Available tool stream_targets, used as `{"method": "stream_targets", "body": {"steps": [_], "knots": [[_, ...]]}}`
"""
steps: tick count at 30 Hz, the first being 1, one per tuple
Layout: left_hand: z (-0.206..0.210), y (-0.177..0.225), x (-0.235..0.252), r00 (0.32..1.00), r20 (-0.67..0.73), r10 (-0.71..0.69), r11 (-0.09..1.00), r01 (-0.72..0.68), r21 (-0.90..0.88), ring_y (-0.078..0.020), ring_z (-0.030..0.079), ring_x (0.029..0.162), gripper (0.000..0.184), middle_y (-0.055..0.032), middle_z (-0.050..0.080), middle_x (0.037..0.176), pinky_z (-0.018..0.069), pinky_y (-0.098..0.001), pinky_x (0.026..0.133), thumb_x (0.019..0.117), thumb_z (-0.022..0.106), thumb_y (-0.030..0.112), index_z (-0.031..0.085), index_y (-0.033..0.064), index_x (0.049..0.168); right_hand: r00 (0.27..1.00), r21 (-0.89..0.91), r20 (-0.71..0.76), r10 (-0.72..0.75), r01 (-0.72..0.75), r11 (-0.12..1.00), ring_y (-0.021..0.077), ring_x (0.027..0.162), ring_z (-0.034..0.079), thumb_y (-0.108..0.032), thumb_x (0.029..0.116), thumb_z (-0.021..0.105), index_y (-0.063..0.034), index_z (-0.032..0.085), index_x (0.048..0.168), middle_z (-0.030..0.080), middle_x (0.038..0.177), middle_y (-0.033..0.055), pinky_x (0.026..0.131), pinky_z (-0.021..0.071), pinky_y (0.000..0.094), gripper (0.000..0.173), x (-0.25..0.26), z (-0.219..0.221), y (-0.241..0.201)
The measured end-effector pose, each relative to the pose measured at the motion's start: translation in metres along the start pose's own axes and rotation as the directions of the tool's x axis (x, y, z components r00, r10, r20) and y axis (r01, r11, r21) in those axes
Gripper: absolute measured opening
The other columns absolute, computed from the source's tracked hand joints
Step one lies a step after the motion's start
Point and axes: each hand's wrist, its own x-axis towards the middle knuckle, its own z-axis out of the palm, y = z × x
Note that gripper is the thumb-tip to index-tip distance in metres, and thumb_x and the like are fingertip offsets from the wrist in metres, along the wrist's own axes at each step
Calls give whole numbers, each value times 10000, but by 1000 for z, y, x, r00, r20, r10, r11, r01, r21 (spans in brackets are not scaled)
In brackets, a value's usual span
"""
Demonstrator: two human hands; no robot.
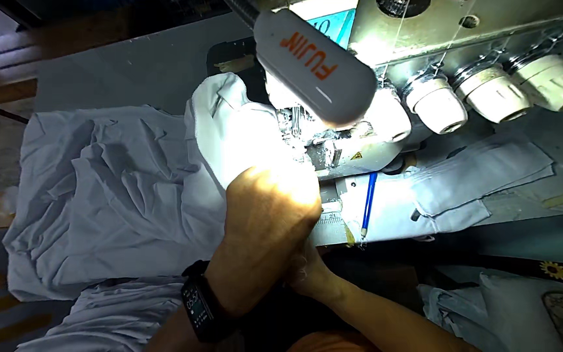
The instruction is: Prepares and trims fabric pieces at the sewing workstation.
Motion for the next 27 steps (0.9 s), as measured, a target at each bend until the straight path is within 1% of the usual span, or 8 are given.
{"method": "stream_targets", "body": {"steps": [2,4,9,11,15,18,21,27], "knots": [[-4,-3,-3,999,25,27,999,-26,-25,-184,469,488,255,-30,471,545,297,-339,493,948,607,127,657,57,708,958,-231,-31,-284,270,935,-68,678,618,5,863,675,-49,674,889,678,763,-97,622,541,134,61,3,-17,9],[-12,-5,-10,997,60,50,997,-46,-61,-173,447,478,276,-16,459,532,280,-337,499,945,617,156,640,77,681,874,-410,109,-474,474,779,-32,789,650,-45,917,659,-1,716,937,714,832,-16,743,561,165,76,9,-42,7],[-16,2,-31,993,71,99,991,-92,-93,-166,490,539,210,-14,531,575,358,-371,666,945,637,139,728,103,758,824,-758,130,-551,441,481,-52,642,583,-38,901,672,35,583,1369,685,767,-46,607,512,117,482,18,-65,-46],[-13,1,-36,992,59,110,989,-104,-107,-167,501,550,199,-15,535,579,381,-395,741,949,637,124,729,96,775,783,-820,202,-588,464,336,-46,628,559,-58,875,706,55,663,1240,674,758,-14,590,484,98,384,18,-66,-60],[-4,-2,-35,993,-19,117,977,-119,-175,-160,522,555,200,-21,542,583,400,-399,785,937,658,133,710,89,749,689,-777,471,-551,620,111,72,766,600,-154,959,690,-79,769,1099,637,942,81,644,492,179,177,29,-61,-63],[8,-19,-36,993,-83,86,989,-95,-113,-246,627,878,151,-81,687,883,385,-465,893,892,708,244,716,93,890,646,-726,503,-574,676,126,81,781,604,-94,941,689,-51,779,983,637,962,115,664,506,167,108,40,-62,-55],[17,-37,-44,996,-67,55,989,-63,-132,-278,632,1232,236,-123,717,1221,359,-585,1097,885,690,173,746,52,1079,648,-723,509,-566,679,127,93,773,613,-93,942,684,-42,770,929,643,948,112,647,510,191,101,40,-63,-54],[24,-51,-33,998,-62,-17,943,-5,-332,-283,683,1197,192,-136,749,1169,360,-644,1130,880,655,117,767,4,989,631,-782,476,-613,622,34,97,743,573,-191,933,705,-50,773,910,605,910,110,606,459,188,158,61,-57,-54]]}}
